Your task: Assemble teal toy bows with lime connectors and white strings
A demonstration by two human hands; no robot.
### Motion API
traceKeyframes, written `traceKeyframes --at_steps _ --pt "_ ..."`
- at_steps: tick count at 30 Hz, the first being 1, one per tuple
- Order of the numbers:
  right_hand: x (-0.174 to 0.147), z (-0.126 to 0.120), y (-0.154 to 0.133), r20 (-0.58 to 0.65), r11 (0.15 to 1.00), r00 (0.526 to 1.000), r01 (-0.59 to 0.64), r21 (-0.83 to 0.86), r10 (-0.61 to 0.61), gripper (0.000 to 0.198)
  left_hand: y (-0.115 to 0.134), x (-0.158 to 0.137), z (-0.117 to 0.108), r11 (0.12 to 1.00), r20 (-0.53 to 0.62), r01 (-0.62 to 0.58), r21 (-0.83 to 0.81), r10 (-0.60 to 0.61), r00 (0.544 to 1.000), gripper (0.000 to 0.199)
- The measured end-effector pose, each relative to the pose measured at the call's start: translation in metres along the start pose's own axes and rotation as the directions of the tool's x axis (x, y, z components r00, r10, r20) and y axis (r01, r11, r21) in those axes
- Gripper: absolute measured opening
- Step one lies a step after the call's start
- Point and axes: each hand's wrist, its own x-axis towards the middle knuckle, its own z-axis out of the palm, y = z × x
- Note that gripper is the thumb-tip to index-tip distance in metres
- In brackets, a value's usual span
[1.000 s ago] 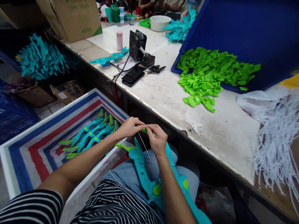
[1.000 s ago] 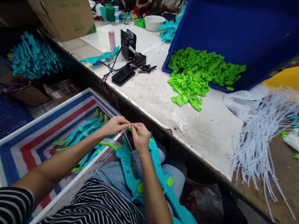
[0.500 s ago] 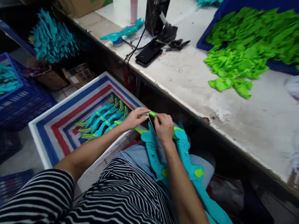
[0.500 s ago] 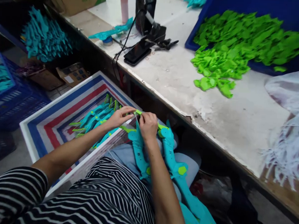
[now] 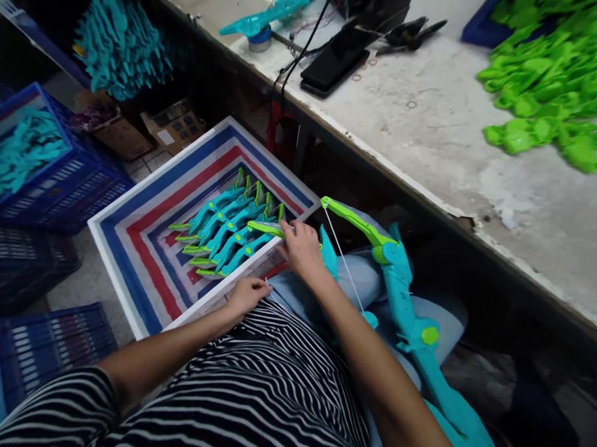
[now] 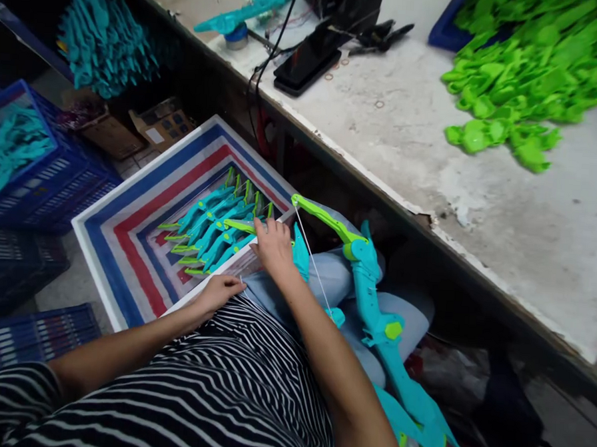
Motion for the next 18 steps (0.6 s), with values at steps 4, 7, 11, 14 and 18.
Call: traceKeyframes --at_steps 4,7,11,14,18 --pt "0.002 0.000 0.004 0.068 0.987 0.988 -0.145 0.067 0.140 0.041 0.020 -0.003 0.002 0.952 0.000 0.056 -0.302 -0.058 0.998 0.015" --pt "-0.001 -0.005 0.012 0.062 0.890 0.992 -0.126 0.439 0.110 0.040 0.043 -0.014 -0.009 0.760 0.223 0.156 -0.632 -0.014 0.975 0.023" --pt "-0.012 -0.008 0.020 0.145 0.415 0.979 -0.192 0.890 0.140 0.046 0.074 -0.023 -0.027 0.663 0.343 0.112 -0.740 0.229 0.911 0.030" --pt "-0.021 -0.009 0.019 0.249 0.142 0.953 -0.274 0.951 0.172 0.052 0.093 -0.016 -0.037 0.735 0.329 0.006 -0.678 0.296 0.897 0.035" --pt "-0.027 -0.013 0.016 0.310 0.041 0.930 -0.324 0.945 0.196 0.052 0.113 0.002 -0.045 0.791 0.289 -0.081 -0.606 0.314 0.904 0.039"
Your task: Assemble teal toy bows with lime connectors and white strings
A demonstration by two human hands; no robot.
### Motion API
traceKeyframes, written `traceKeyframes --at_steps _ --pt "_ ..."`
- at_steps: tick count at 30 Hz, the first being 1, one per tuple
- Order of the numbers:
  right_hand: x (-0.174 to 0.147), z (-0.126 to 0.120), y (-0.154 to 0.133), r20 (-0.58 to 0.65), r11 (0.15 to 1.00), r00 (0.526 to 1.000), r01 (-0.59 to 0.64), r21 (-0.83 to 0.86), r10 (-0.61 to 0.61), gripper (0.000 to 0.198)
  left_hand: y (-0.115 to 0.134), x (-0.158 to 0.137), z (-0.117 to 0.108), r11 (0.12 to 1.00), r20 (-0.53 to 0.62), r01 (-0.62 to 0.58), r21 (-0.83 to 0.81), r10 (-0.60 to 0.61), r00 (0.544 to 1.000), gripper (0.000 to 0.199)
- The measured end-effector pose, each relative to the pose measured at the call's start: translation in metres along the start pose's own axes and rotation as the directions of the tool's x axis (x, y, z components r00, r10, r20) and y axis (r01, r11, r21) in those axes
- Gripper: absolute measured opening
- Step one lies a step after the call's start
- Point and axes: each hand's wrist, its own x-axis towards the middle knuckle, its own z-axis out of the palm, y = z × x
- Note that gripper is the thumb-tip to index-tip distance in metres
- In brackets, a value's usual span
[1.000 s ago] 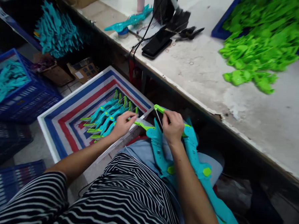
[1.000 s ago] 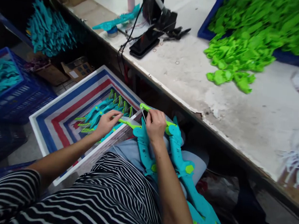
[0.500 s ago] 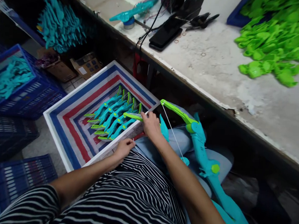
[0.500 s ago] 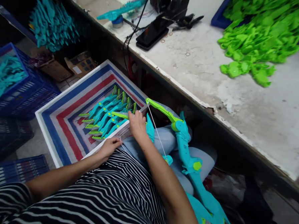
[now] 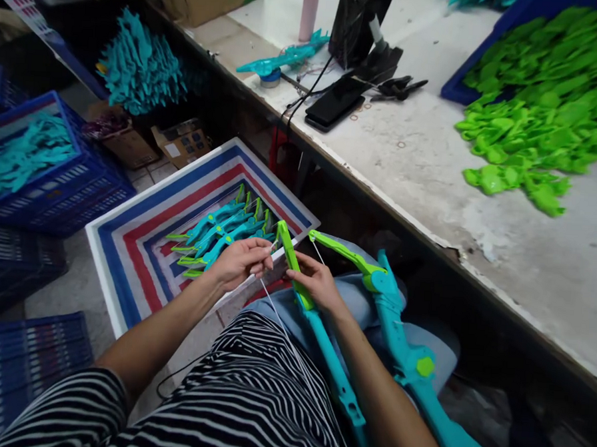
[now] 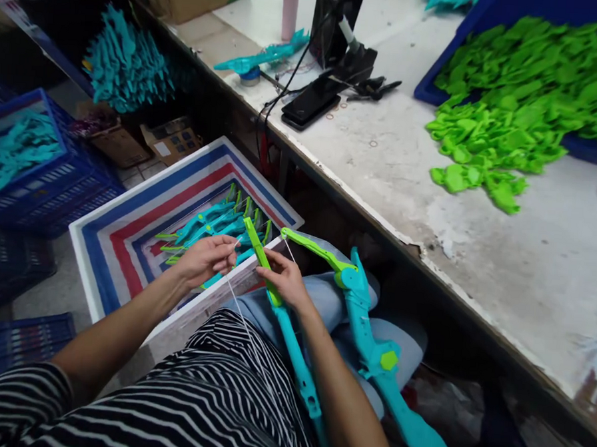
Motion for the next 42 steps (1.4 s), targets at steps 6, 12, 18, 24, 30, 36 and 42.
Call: traceKeyframes --at_steps 6,12,18,24,30,36,42 --pt "-0.002 0.001 -0.004 -0.031 1.000 0.999 -0.026 -0.014 0.026 0.051 0.016 0.015 -0.001 0.980 -0.039 -0.067 0.185 0.076 0.996 0.028" --pt "0.000 0.000 -0.003 -0.031 0.998 0.999 -0.013 -0.055 0.011 0.052 0.022 0.024 -0.001 0.950 -0.017 -0.103 0.296 0.113 0.993 0.025" --pt "0.000 -0.001 -0.001 -0.039 0.999 0.999 -0.019 -0.041 0.018 0.052 0.025 0.028 0.001 0.936 -0.005 -0.123 0.330 0.133 0.991 0.021" --pt "0.000 -0.002 0.000 -0.034 0.999 0.999 -0.019 -0.036 0.018 0.054 0.025 0.028 0.003 0.924 -0.017 -0.147 0.353 0.164 0.986 0.022" --pt "0.000 -0.002 0.001 -0.032 0.999 0.999 -0.028 -0.019 0.028 0.053 0.023 0.028 0.003 0.924 -0.025 -0.176 0.339 0.196 0.980 0.022" --pt "-0.001 -0.002 0.002 -0.039 1.000 0.999 -0.022 -0.018 0.021 0.053 0.023 0.029 0.004 0.928 0.029 -0.175 0.330 0.176 0.984 0.022" --pt "-0.001 -0.003 0.003 -0.035 1.000 0.999 -0.016 -0.023 0.015 0.054 0.022 0.028 0.004 0.929 0.026 -0.181 0.323 0.183 0.983 0.025"
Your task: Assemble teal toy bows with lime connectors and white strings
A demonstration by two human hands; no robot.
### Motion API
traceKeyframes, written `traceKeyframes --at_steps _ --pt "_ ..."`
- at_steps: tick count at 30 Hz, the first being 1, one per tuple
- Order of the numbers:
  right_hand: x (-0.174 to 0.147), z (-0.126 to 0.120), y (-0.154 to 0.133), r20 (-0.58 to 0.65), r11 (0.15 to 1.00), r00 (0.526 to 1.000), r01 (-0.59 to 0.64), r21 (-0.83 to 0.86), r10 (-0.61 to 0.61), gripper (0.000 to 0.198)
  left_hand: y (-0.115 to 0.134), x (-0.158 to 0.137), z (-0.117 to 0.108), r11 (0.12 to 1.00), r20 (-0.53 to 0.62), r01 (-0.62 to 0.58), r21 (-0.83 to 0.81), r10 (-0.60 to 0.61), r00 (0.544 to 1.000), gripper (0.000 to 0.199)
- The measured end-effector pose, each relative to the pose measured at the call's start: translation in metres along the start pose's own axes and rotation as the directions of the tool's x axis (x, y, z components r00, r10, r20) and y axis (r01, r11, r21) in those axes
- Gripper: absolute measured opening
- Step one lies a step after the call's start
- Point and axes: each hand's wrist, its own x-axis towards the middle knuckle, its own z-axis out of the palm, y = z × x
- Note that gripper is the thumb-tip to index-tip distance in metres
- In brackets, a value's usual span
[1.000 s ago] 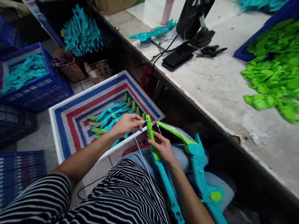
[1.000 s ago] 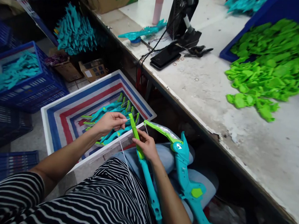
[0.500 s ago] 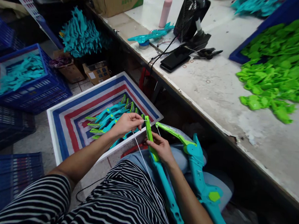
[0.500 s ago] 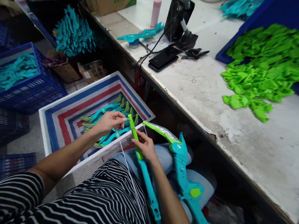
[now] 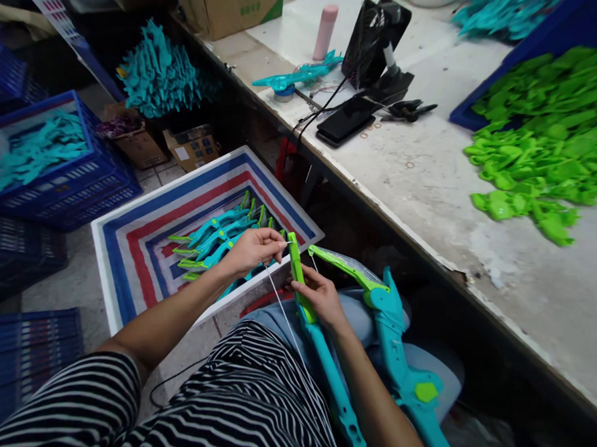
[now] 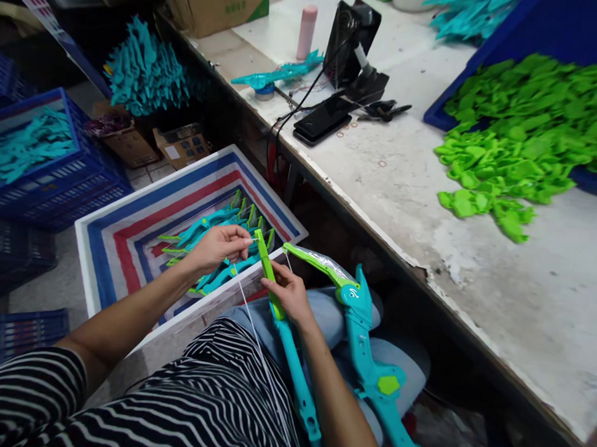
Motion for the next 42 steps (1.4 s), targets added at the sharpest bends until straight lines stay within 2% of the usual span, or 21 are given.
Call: traceKeyframes --at_steps 13,16,19,21,24,26,29,33,37,39,40,41,42 --pt "0.000 0.000 0.000 -0.006 1.000 1.000 -0.005 -0.029 0.005 0.054 -0.002 0.003 0.002 0.999 0.020 -0.035 -0.027 0.035 0.999 0.030" --pt "-0.001 0.001 0.002 0.005 0.993 0.999 0.045 -0.112 -0.045 0.052 0.000 0.006 0.001 0.999 0.045 -0.041 -0.026 0.042 0.998 0.039" --pt "-0.002 0.003 -0.001 0.023 0.945 0.987 0.160 -0.286 -0.160 0.045 0.001 0.010 -0.001 1.000 0.106 -0.003 -0.026 0.006 0.994 0.044" --pt "-0.002 0.005 -0.012 0.016 0.847 0.952 0.279 -0.453 -0.305 0.038 0.000 0.013 -0.002 0.999 0.128 0.015 -0.033 -0.011 0.992 0.042" --pt "0.005 0.010 -0.041 -0.002 0.643 0.839 0.416 -0.643 -0.544 0.031 0.000 0.017 -0.002 0.999 0.148 0.018 -0.049 -0.010 0.989 0.041" --pt "0.013 0.012 -0.063 0.033 0.550 0.777 0.474 -0.688 -0.628 0.024 0.000 0.018 -0.001 0.998 0.164 0.015 -0.057 -0.005 0.986 0.040" --pt "0.025 0.016 -0.086 0.126 0.466 0.733 0.545 -0.697 -0.668 0.010 0.002 0.020 0.001 0.998 0.173 0.018 -0.052 -0.009 0.985 0.039" --pt "0.029 0.024 -0.093 0.193 0.374 0.686 0.585 -0.719 -0.702 0.011 0.006 0.021 0.004 0.999 0.172 0.030 0.016 -0.033 0.985 0.037" --pt "0.032 0.018 -0.095 0.228 0.293 0.659 0.582 -0.758 -0.717 0.015 0.010 0.021 0.009 0.967 0.138 -0.007 0.253 -0.029 0.990 0.029" --pt "0.039 -0.001 -0.101 0.123 0.324 0.657 0.516 -0.793 -0.744 0.015 0.009 0.021 0.013 0.894 0.068 -0.119 0.432 0.099 0.993 0.020" --pt "0.043 -0.015 -0.106 0.001 0.373 0.638 0.451 -0.811 -0.770 0.014 0.008 0.020 0.016 0.844 0.037 -0.191 0.501 0.199 0.979 0.015" --pt "0.047 -0.029 -0.112 -0.152 0.438 0.592 0.376 -0.817 -0.791 0.013 0.006 0.020 0.019 0.795 0.024 -0.265 0.545 0.302 0.953 0.008" --pt "0.049 -0.042 -0.119 -0.304 0.506 0.519 0.307 -0.806 -0.799 0.012 0.004 0.019 0.022 0.754 0.033 -0.337 0.563 0.387 0.921 0.004"
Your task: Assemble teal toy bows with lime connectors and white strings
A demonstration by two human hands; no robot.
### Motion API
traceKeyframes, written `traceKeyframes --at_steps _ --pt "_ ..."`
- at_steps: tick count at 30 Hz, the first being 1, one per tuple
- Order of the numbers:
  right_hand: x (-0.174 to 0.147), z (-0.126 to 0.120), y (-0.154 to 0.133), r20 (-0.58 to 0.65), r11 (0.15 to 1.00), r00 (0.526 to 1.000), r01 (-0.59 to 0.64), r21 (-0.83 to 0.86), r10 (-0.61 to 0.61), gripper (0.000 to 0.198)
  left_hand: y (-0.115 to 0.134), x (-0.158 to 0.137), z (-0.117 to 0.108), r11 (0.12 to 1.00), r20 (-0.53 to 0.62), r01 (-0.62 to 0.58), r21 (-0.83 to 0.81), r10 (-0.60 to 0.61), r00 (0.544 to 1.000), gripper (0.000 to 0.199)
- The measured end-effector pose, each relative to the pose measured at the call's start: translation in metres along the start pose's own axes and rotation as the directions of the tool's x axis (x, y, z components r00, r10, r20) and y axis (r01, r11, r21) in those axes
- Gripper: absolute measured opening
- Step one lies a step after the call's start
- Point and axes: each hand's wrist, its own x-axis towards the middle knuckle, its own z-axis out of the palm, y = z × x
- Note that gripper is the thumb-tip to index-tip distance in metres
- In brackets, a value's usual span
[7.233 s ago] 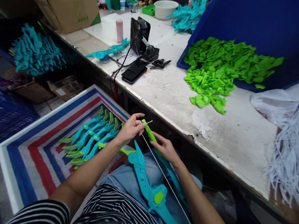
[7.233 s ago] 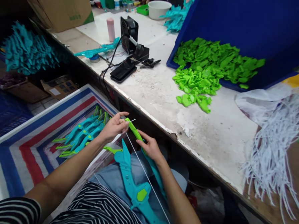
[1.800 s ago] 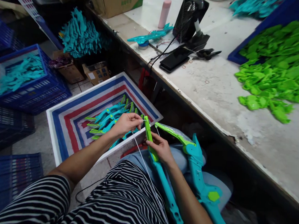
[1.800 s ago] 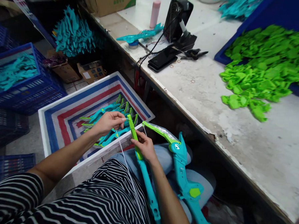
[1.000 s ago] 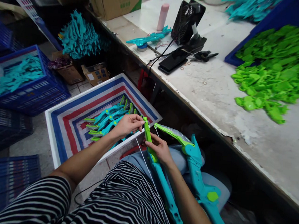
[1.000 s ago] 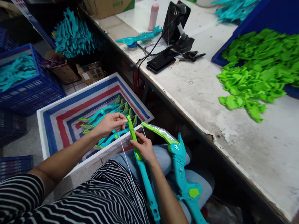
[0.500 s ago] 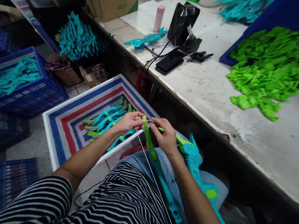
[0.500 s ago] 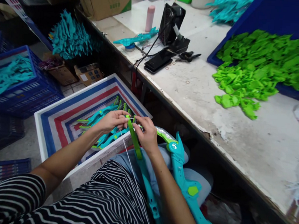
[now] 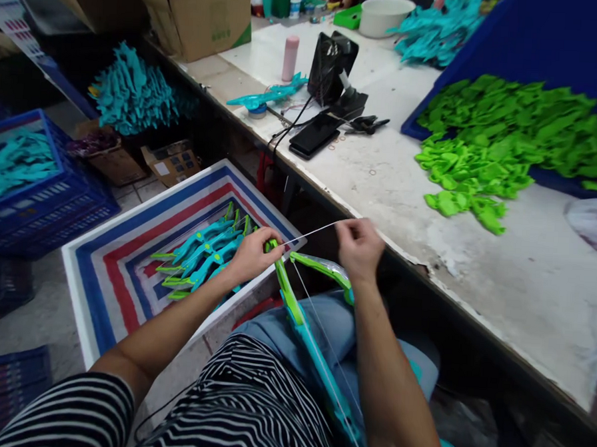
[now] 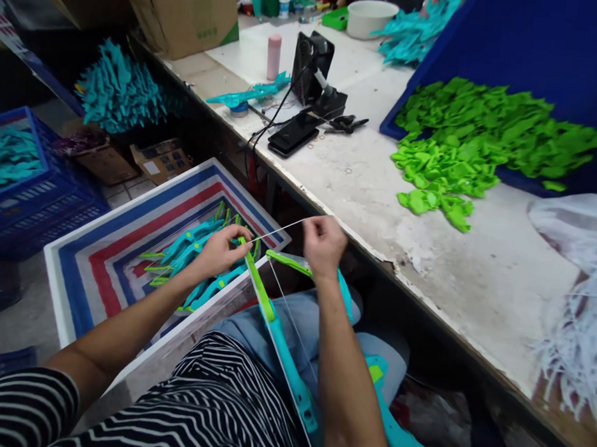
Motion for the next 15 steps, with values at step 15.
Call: traceKeyframes --at_steps 15 --pt "-0.080 0.013 -0.061 0.163 0.938 0.924 0.343 0.050 -0.346 0.014 0.049 0.028 -0.003 0.978 0.033 0.144 -0.149 -0.140 0.990 0.005"
